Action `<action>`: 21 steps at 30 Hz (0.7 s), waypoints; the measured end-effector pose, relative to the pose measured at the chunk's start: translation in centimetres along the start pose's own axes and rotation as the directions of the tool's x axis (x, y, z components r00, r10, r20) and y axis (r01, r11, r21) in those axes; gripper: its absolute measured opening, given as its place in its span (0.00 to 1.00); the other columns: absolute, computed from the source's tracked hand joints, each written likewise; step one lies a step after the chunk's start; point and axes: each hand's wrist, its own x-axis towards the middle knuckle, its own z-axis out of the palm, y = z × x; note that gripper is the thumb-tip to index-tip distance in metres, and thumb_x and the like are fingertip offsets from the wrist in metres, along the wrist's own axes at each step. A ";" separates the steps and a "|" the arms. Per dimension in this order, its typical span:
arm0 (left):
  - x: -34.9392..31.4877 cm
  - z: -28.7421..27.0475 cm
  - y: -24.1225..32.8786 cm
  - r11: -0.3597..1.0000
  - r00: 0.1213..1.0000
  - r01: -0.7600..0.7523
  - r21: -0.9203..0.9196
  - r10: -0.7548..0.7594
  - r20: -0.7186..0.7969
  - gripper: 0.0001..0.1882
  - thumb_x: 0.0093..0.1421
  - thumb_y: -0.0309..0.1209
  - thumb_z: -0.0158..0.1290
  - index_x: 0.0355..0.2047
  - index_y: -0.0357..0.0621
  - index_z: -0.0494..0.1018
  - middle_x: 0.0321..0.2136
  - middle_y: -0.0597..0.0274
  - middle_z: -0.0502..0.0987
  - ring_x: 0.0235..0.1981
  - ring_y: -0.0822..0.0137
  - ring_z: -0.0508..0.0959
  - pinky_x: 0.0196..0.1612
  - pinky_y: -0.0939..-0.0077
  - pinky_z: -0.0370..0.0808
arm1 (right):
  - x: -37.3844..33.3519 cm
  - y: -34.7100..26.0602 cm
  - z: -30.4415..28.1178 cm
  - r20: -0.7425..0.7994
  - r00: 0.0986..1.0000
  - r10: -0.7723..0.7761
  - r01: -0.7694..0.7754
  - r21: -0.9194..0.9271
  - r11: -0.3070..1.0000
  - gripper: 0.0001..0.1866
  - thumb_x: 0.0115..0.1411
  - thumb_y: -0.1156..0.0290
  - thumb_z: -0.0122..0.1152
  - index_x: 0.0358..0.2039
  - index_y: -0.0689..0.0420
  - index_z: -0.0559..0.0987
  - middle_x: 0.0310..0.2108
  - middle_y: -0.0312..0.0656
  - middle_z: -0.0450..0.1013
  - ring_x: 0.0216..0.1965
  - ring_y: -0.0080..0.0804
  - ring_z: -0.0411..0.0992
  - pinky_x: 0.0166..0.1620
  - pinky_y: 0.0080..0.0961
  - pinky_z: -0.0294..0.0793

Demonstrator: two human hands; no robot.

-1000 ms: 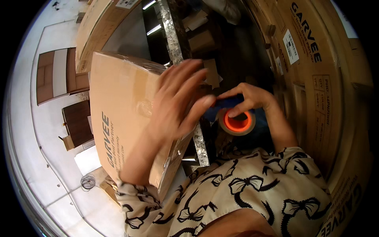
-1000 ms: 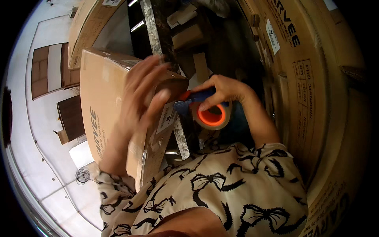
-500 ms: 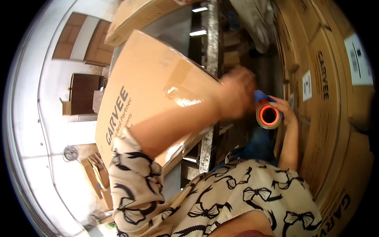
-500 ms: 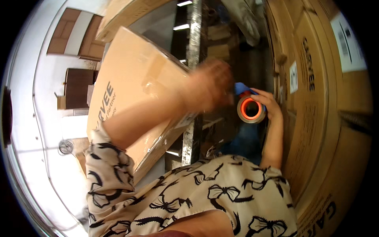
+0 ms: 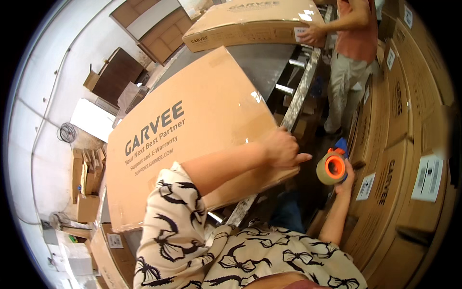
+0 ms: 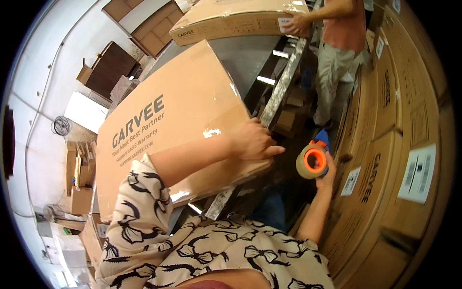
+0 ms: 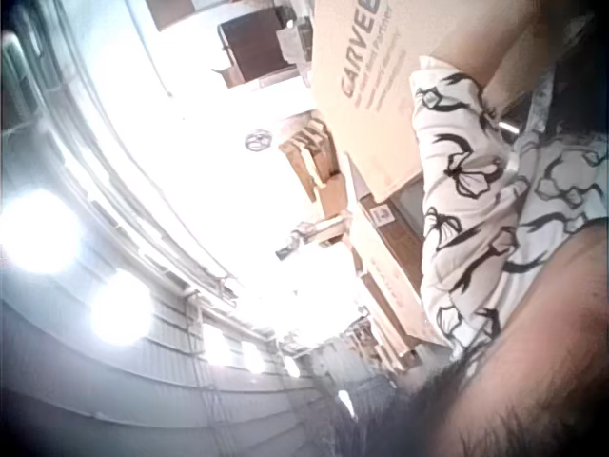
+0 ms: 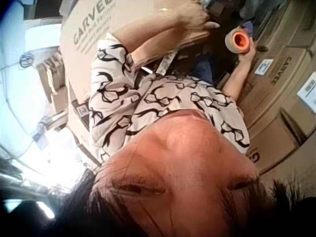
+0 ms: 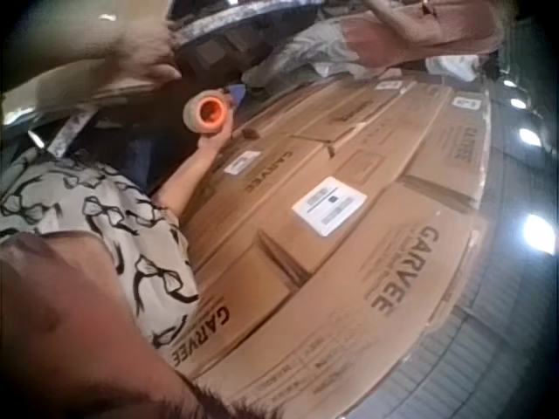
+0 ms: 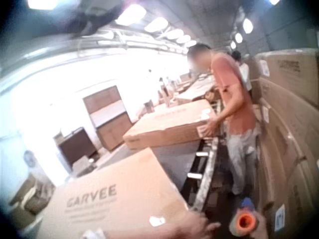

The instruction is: The person seals large cardboard boxes on a conveyor belt using a handheld tape dispenser, pressing down the tape by hand and moving the boxes along the line.

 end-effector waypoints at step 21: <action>9.0 -5.7 -46.9 0.521 0.307 0.852 -0.051 -0.575 -0.758 0.27 0.61 0.54 0.39 0.54 0.59 0.71 0.64 0.53 0.56 0.68 0.55 0.48 0.66 0.45 0.41 | 10.6 -1.9 4.6 0.228 0.822 0.522 -0.306 -0.597 0.742 0.35 0.54 0.66 0.55 0.59 0.71 0.60 0.44 0.51 0.73 0.40 0.33 0.76 0.43 0.26 0.77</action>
